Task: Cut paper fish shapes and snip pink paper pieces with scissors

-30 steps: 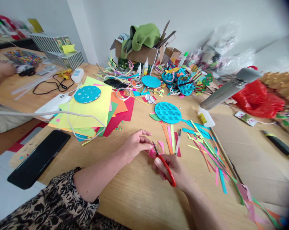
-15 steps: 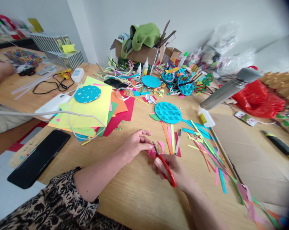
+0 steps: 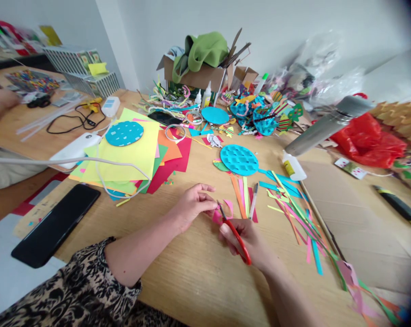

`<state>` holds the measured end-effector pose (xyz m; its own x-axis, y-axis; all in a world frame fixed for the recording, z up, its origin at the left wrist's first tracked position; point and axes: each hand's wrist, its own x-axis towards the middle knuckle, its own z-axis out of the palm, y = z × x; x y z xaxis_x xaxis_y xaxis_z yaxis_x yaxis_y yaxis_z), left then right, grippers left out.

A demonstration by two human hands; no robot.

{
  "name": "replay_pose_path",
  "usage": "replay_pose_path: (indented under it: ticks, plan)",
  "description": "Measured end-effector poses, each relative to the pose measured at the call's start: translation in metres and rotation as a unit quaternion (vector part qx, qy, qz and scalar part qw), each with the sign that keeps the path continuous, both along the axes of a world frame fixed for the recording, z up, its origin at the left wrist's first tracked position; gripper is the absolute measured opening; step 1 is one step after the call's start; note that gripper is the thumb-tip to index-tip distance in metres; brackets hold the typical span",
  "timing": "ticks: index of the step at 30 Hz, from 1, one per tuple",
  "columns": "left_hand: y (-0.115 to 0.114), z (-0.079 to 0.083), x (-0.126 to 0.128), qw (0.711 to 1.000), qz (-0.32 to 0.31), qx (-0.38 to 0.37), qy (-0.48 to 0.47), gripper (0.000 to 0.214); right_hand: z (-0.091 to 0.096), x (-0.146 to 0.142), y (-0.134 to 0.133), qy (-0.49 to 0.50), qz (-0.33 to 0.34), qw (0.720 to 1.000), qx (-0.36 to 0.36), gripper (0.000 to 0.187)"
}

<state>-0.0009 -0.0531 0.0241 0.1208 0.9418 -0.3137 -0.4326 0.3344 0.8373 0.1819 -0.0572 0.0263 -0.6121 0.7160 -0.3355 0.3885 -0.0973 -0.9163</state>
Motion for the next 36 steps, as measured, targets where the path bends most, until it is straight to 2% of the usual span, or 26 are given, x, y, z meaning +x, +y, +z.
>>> replay_pose_path:
  ticks: [19,36]
  plan:
    - [-0.0004,0.0024,0.0005,1.0,0.006,0.003,0.003,0.046,-0.0011,0.0018,0.0011,-0.011,0.0,1.0,0.008,0.057]
    - [0.0029,-0.0025,-0.0004,0.998,0.053,-0.019,0.005,0.044,0.007,-0.0042,0.0015,-0.017,-0.067,0.997,-0.026,0.059]
